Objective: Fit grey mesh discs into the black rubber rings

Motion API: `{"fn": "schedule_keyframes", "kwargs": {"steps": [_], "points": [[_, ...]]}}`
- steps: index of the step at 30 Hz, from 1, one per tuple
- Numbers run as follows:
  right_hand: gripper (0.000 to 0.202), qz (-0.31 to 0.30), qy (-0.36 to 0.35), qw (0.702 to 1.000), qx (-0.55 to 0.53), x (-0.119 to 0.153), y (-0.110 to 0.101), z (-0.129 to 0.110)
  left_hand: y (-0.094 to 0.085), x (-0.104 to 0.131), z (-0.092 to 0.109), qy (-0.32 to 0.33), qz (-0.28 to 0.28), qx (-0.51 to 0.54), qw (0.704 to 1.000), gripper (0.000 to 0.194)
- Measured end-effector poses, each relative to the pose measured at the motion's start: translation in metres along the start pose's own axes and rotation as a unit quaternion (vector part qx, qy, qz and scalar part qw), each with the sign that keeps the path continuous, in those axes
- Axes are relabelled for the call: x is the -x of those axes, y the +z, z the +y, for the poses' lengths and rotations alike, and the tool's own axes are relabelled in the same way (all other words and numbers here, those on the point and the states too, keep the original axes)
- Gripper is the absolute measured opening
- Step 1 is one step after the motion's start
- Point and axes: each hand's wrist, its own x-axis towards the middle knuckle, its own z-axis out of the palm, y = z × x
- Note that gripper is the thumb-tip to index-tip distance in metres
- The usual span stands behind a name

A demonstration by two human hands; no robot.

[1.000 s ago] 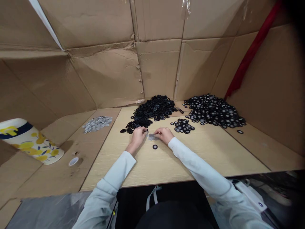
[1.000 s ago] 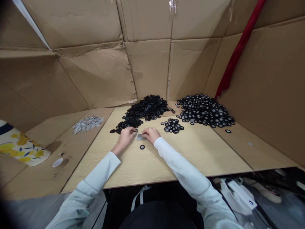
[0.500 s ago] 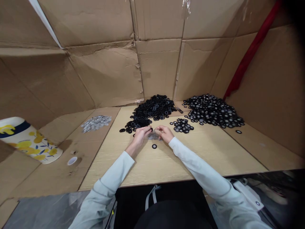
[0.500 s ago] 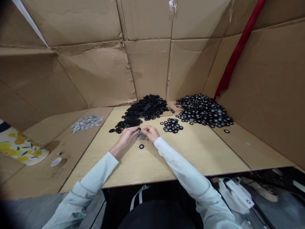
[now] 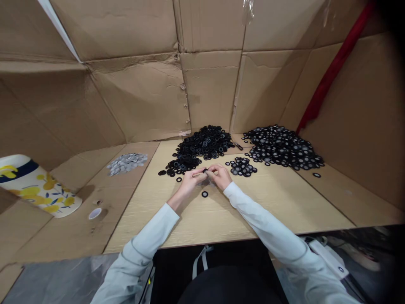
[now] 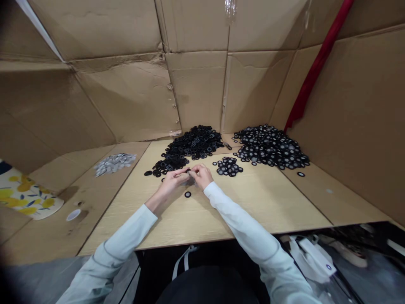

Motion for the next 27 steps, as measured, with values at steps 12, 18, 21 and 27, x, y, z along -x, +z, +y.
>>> {"fn": "schedule_keyframes", "kwargs": {"steps": [12,18,21,27], "points": [[0.014,-0.078,0.087,0.981,-0.153,-0.006,-0.011,0.003,0.006,0.007,0.008,-0.009,-0.026,0.003,1.000,0.038],[0.031,-0.153,0.154,0.920,-0.326,-0.004,-0.014,-0.011,0.009,0.011,0.016,-0.011,-0.065,0.039,0.997,0.038],[0.033,-0.162,0.172,0.906,-0.351,-0.004,-0.016,-0.014,0.007,0.010,0.015,-0.007,-0.055,0.045,0.997,0.034],[0.031,-0.166,0.166,0.925,-0.298,-0.003,-0.019,-0.016,0.007,0.007,0.011,0.005,-0.009,0.035,0.999,0.028]]}}
